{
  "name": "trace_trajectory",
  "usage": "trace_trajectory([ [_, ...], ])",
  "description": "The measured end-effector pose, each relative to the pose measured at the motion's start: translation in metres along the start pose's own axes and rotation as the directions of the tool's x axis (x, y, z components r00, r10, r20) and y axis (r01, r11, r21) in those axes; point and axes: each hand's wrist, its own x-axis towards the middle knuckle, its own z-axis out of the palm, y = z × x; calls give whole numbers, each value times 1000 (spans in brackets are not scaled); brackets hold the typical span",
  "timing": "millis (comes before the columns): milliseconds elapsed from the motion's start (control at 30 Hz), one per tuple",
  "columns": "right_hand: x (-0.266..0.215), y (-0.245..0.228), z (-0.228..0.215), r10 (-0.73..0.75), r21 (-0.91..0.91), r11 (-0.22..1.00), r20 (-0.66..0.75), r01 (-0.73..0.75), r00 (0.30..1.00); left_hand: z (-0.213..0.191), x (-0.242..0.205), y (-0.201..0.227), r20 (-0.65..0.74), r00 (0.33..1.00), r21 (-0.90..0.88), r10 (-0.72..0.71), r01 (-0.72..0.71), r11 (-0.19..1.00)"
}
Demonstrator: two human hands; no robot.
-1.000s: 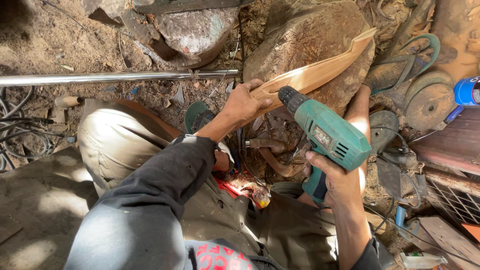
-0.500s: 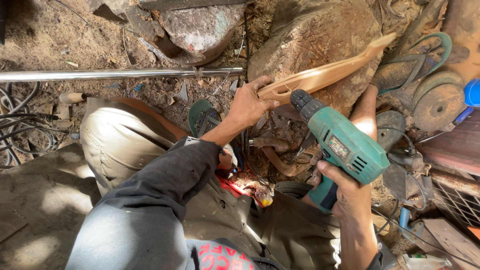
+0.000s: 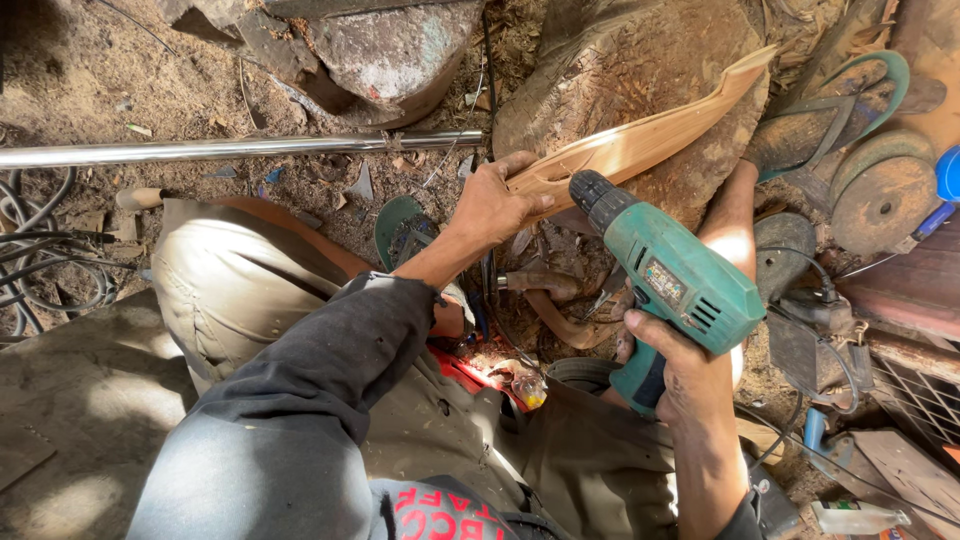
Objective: The person sits on the ground and uses a corded drill to make holes in a curved wooden piece. They reposition the wood and drill multiple times, creating several holes along its length.
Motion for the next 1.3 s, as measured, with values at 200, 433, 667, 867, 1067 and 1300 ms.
trace_trajectory([
  [200, 1, -4, 3, 23, -1, 1000, 7, -23, 1000, -1, -5, 8, 18, 999, -29, -51, 51, 998],
  [433, -1, -2, 6, -4, 7, 1000, 7, 3, 1000, -1, -4, 6, 27, 998, -36, -59, 60, 998],
  [667, -2, -6, 10, 5, 4, 1000, -25, -5, 1000, 2, 0, -4, -9, 1000, 14, 3, -3, 1000],
  [867, -3, -15, 16, -151, -110, 981, 65, 157, 986, 5, -2, 5, -46, 999, 149, 18, -11, 989],
  [1067, -6, -12, 15, -118, -183, 976, 25, 121, 993, 4, -5, 9, -24, 999, 125, -30, 33, 992],
  [1300, -2, -10, 2, 7, 28, 1000, -1, -7, 1000, 8, 0, 0, -53, 996, 89, 73, -68, 994],
])
